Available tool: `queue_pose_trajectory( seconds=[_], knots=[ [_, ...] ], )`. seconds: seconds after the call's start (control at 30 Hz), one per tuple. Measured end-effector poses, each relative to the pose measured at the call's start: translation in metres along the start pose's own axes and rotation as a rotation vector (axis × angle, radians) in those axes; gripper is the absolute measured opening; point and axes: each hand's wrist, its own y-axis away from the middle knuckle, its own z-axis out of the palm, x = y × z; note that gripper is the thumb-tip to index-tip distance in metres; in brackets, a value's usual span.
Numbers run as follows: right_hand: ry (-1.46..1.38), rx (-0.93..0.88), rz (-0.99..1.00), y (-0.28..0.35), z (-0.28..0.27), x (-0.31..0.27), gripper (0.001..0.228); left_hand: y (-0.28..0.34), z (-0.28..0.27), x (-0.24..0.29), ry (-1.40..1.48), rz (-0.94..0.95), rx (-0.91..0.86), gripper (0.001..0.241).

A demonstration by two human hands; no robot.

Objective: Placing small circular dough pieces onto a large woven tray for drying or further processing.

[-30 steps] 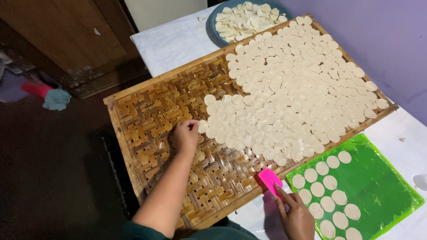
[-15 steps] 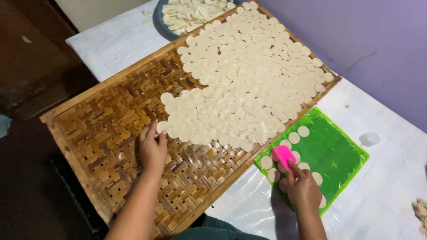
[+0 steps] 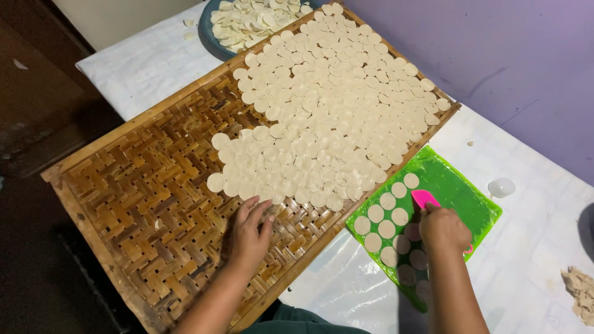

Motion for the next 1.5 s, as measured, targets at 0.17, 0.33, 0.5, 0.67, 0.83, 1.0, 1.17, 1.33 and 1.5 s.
queue_pose_trajectory(
  seconds=[0.17, 0.33, 0.5, 0.67, 0.83, 1.0, 1.17, 1.33, 1.5],
  knots=[
    [0.029, -0.025, 0.025, -0.014, 0.002, -0.003, 0.038, 0.000, -0.004, 0.023, 0.013, -0.074, -0.091, 0.037],
    [0.058, -0.083, 0.070, -0.019, 0.009, -0.003, 0.049, 0.002, 0.001, 0.019, 0.024, -0.061, -0.108, 0.037],
    [-0.214, -0.050, 0.099, 0.000, 0.000, -0.009, 0.037, 0.003, 0.009, 0.014, 0.046, -0.018, -0.106, 0.036],
    [-0.399, 0.167, 0.046, 0.012, 0.028, -0.005, 0.036, 0.000, 0.010, 0.026, 0.183, -0.161, -0.160, 0.033],
    [-0.516, 0.304, -0.119, 0.064, 0.006, -0.034, 0.034, -0.001, 0.030, 0.009, 0.424, -0.294, -0.207, 0.032],
    [-0.726, 0.191, -0.569, 0.127, -0.019, -0.069, 0.034, -0.016, 0.021, 0.027, 1.001, -0.671, -0.409, 0.043],
    [-0.647, 0.091, -0.802, 0.164, -0.036, -0.091, 0.039, -0.014, 0.028, 0.008, 1.098, -0.790, -0.451, 0.042],
    [-0.529, 0.095, -0.871, 0.179, -0.044, -0.107, 0.040, -0.005, 0.071, -0.058, 1.018, -0.609, -0.356, 0.029],
    [-0.436, 0.021, -0.762, 0.184, -0.039, -0.117, 0.038, -0.009, 0.051, -0.048, 0.662, -0.421, -0.113, 0.014]
  ],
)
